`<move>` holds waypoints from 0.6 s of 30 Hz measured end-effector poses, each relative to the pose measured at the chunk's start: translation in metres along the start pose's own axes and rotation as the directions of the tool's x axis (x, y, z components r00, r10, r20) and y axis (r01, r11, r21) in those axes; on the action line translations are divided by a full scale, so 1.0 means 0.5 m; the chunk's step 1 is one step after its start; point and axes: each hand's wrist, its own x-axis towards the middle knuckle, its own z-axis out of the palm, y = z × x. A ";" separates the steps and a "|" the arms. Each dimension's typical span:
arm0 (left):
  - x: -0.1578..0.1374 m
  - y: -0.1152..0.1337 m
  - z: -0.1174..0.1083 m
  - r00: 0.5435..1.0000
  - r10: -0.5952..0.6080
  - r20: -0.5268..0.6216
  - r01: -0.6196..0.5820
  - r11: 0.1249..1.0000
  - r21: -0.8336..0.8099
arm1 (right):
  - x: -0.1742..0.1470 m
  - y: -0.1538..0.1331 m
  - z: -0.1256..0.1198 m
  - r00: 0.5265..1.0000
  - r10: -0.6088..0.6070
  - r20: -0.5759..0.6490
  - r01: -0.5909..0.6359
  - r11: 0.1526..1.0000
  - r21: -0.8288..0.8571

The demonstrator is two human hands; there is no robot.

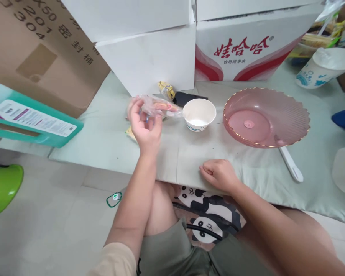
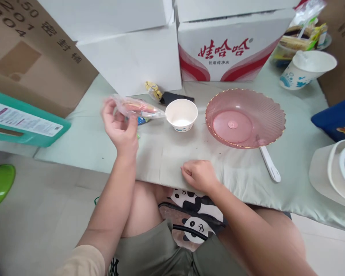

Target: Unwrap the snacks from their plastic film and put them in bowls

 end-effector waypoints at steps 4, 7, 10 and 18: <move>-0.046 0.000 0.001 0.951 -0.266 0.158 0.307 0.873 -0.379 | -0.026 -0.005 -0.025 0.994 0.053 -0.091 -0.040 0.990 0.138; -0.067 0.001 0.006 0.879 -0.375 0.293 0.476 0.708 -0.521 | -0.049 -0.009 -0.040 0.977 0.168 -0.132 -0.136 0.965 0.223; -0.088 0.017 0.016 0.791 -0.415 0.450 0.612 0.524 -0.593 | -0.057 -0.015 -0.042 0.941 0.304 -0.147 -0.232 0.899 0.372; -0.178 0.070 0.076 0.640 -0.449 0.624 0.766 0.303 -0.567 | -0.024 -0.034 -0.017 0.884 0.453 0.115 -0.403 0.617 0.676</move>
